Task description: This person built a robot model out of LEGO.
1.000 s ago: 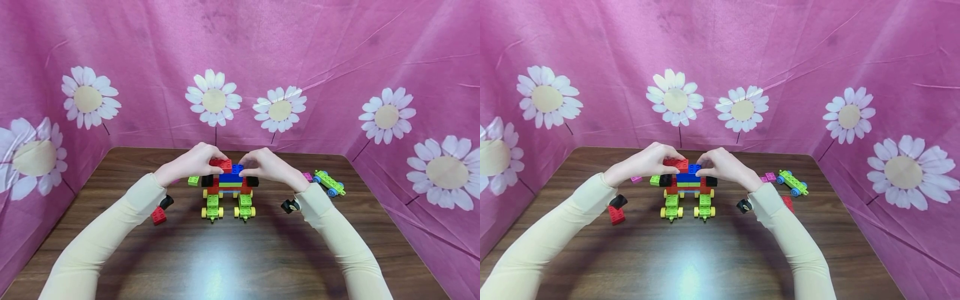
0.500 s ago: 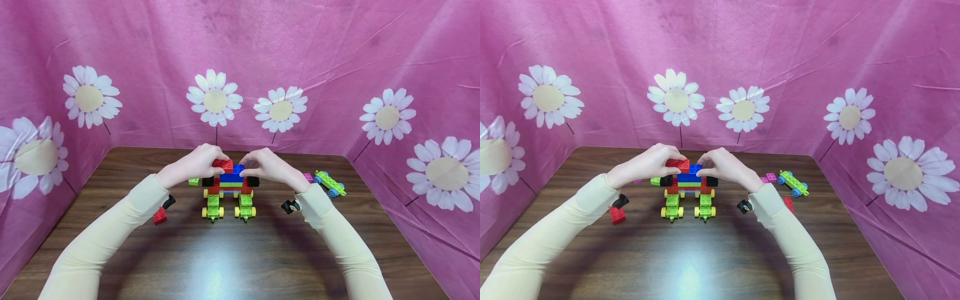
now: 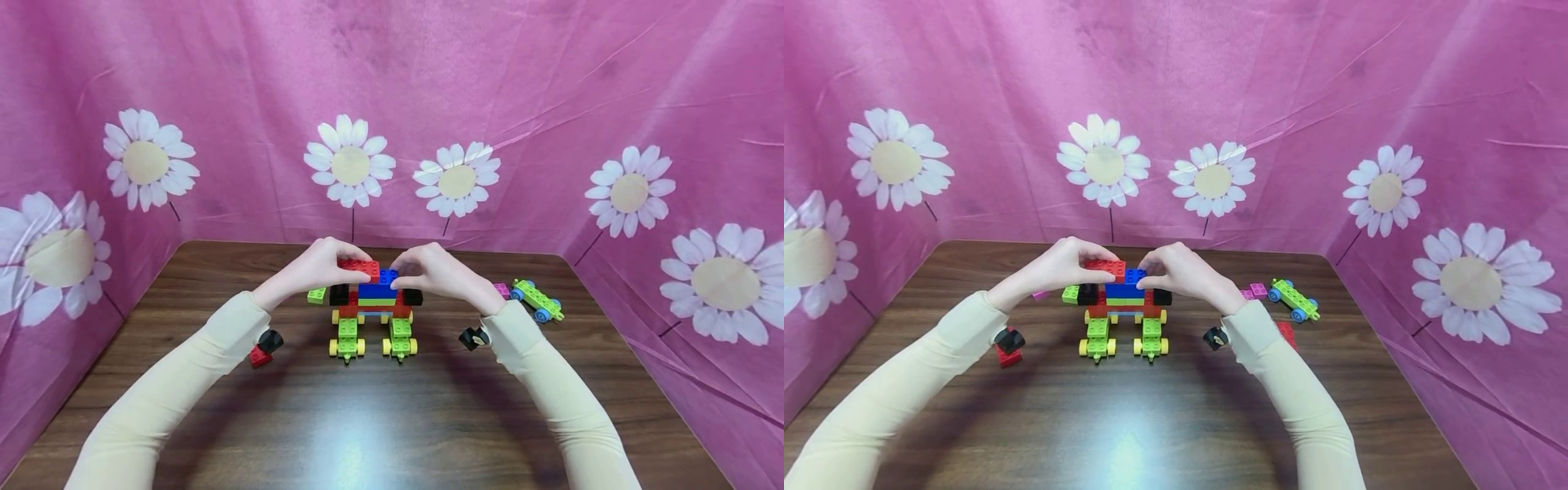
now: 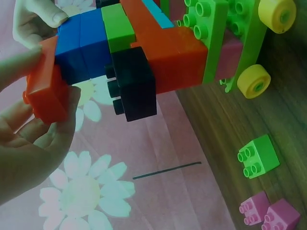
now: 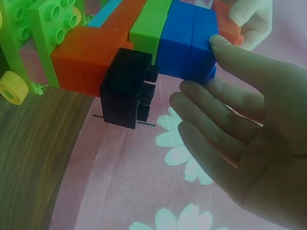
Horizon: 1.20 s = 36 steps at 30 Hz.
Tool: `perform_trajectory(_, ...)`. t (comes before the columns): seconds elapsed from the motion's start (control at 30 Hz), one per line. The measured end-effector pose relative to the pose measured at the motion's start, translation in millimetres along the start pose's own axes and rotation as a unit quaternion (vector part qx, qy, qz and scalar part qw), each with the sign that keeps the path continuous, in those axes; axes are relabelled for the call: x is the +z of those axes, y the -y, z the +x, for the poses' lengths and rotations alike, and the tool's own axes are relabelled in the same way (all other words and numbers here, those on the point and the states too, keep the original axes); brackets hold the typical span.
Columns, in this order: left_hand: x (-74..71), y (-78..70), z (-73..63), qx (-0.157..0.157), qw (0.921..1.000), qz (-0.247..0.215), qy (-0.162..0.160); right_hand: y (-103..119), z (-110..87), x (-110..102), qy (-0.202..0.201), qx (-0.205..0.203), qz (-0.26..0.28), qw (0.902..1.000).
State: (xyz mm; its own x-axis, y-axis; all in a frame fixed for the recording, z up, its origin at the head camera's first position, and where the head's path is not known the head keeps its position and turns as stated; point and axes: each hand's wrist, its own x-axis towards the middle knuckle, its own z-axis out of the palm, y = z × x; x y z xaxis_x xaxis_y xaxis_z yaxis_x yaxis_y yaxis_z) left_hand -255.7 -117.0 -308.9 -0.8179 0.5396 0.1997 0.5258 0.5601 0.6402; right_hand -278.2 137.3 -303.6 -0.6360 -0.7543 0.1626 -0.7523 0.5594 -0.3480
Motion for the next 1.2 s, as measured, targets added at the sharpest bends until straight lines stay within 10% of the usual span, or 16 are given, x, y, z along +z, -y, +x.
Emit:
perform_trajectory(0.73,-1.2,-7.0,-0.9,-0.004,0.9993,0.031,0.018,-3,-7.0,-4,-0.01,-0.015,-0.004,0.9998)
perform_trajectory(1.2,-0.2,-4.1,-1.5,-0.004,0.9993,0.036,0.013,-34,-64.4,-26,-0.092,0.053,-0.011,0.9943)
